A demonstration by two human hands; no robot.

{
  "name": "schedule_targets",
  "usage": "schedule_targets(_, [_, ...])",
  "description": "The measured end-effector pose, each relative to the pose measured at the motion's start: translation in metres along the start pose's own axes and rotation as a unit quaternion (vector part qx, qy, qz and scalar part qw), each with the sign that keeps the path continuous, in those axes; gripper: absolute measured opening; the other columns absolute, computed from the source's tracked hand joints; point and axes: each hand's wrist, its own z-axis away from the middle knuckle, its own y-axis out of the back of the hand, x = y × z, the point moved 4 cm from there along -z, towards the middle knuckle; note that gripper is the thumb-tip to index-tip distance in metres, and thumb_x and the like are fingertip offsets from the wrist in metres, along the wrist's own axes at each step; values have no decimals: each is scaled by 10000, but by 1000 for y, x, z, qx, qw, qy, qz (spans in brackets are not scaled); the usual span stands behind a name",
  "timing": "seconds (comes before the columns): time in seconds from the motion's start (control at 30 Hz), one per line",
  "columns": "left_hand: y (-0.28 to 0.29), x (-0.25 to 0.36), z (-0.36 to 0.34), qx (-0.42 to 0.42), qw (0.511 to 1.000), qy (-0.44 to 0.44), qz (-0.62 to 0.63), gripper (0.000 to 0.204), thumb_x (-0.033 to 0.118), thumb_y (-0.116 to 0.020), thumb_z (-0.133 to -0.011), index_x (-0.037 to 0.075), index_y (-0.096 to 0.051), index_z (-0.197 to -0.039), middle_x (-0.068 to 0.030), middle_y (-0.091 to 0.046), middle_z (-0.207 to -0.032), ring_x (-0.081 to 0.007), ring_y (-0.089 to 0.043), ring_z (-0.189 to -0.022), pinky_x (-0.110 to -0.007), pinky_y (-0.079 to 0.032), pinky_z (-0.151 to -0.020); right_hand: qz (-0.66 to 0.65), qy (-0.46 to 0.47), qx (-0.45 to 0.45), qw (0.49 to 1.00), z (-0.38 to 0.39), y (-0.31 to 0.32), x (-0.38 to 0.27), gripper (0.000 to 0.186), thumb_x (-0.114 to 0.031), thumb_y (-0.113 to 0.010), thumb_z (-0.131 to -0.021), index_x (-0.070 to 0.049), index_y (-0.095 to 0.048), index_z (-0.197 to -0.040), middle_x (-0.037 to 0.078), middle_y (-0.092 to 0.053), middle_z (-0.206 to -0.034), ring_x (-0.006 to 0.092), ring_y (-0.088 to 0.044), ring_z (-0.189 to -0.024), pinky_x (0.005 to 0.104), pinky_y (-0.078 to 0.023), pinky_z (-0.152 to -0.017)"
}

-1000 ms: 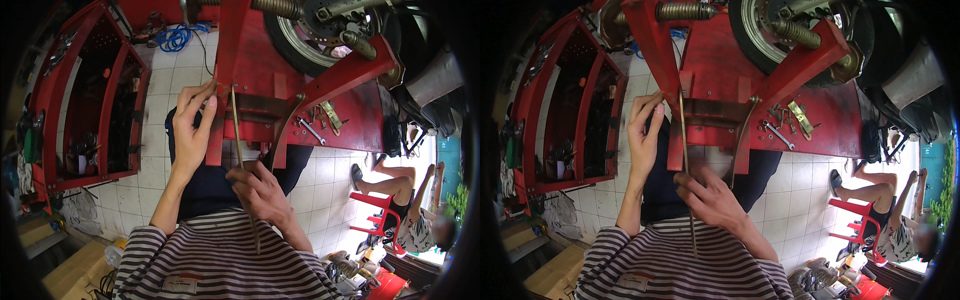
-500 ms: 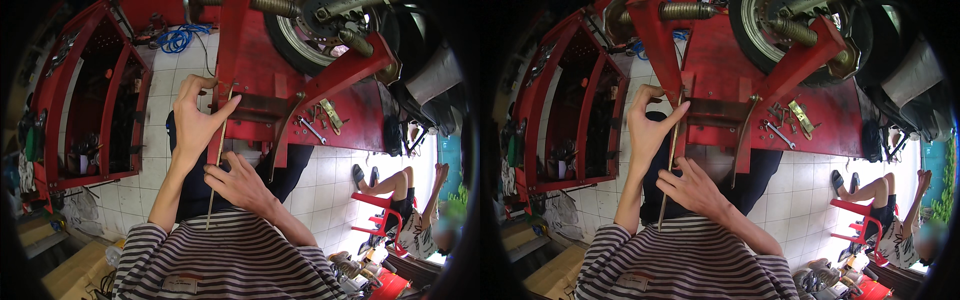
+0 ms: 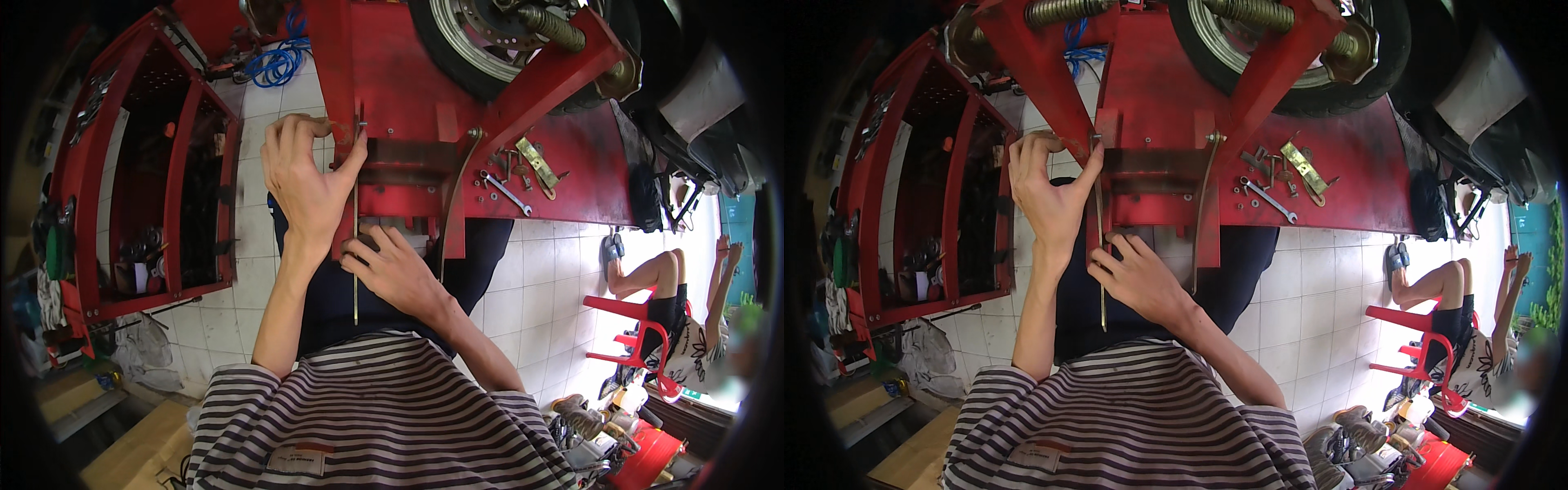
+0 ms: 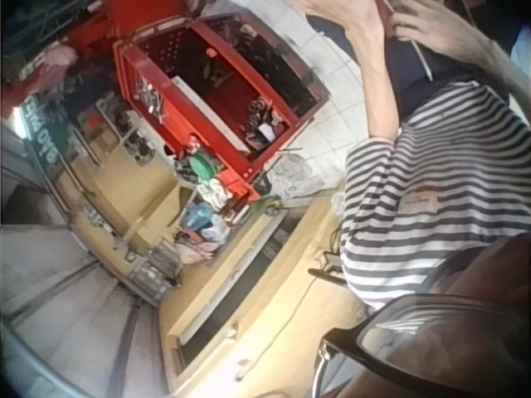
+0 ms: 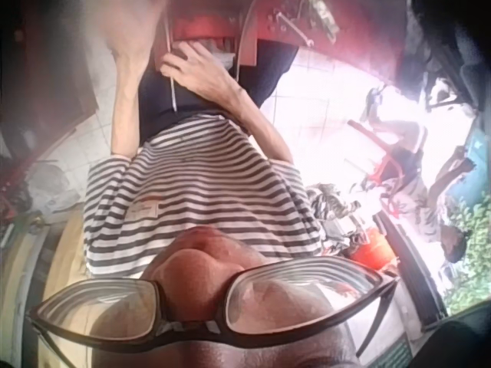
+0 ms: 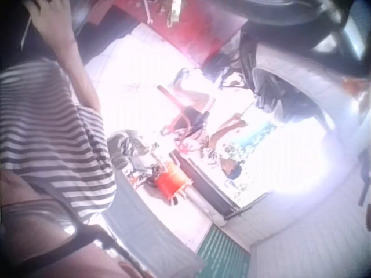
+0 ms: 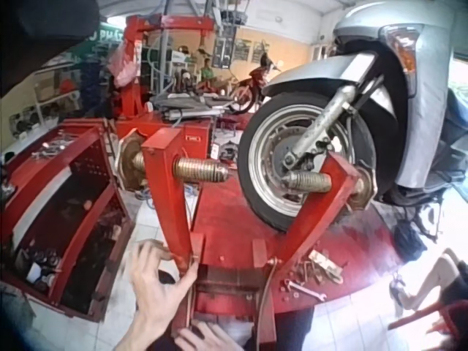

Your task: The person removes a bolt and nut from a red metal frame using a wrench and by hand, wipes a metal component with a cloth, and then aligns and reinstalls the bolt and nut onto the frame.

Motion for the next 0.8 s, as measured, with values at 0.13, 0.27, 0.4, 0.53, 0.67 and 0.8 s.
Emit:
schedule_targets(0.13, [1,-1,-1,23,1000,-10,2,324,220,-868,-691,78,-607,-821,-37,-633,-912,-269,-576,-940,-416,-424,-830,22,-19,3,1000,0,0,0,322,-125,-603,-822,-60,-628,-1137,65,-582,-1185,318,-516,-1228,417,-428,-1021])
schedule_targets(0.27, [-2,-2,-1,33,999,-22,-5,328,232,-878,-675,95,-607,-796,-10,-634,-894,-246,-578,-939,-396,-411,-849,-26,-63,-19,997,7,1,6,363,-102,-597,-823,-63,-624,-1183,65,-574,-1283,331,-459,-1316,447,-392,-1091])
schedule_targets(0.4, [-3,-5,0,34,999,-18,-6,341,236,-884,-665,98,-602,-798,-3,-628,-879,-243,-574,-927,-395,-408,-844,-85,-86,-14,993,14,18,4,415,5,-614,-763,-79,-643,-1168,61,-560,-1330,314,-431,-1343,441,-389,-1111])
schedule_targets(0.53, [-3,-8,1,34,999,-13,12,350,226,-889,-663,92,-596,-801,-10,-623,-873,-251,-568,-911,-400,-411,-825,-140,-115,99,978,36,28,6,397,48,-617,-730,-97,-664,-1096,25,-615,-1231,266,-535,-1199,415,-441,-988])
schedule_targets(0.67, [-5,-7,2,35,999,-11,23,360,220,-892,-666,79,-592,-805,-25,-626,-886,-268,-560,-901,-410,-421,-805,-102,-156,246,951,63,44,14,309,25,-652,-715,-96,-677,-998,43,-671,-1063,256,-611,-1002,398,-472,-853])
schedule_targets(0.8, [-7,-7,4,42,999,-21,29,364,200,-893,-665,68,-590,-818,-39,-627,-893,-277,-551,-905,-415,-428,-804,-83,-231,394,886,98,48,34,261,147,-608,-767,-31,-623,-957,101,-648,-974,281,-624,-944,373,-494,-831])
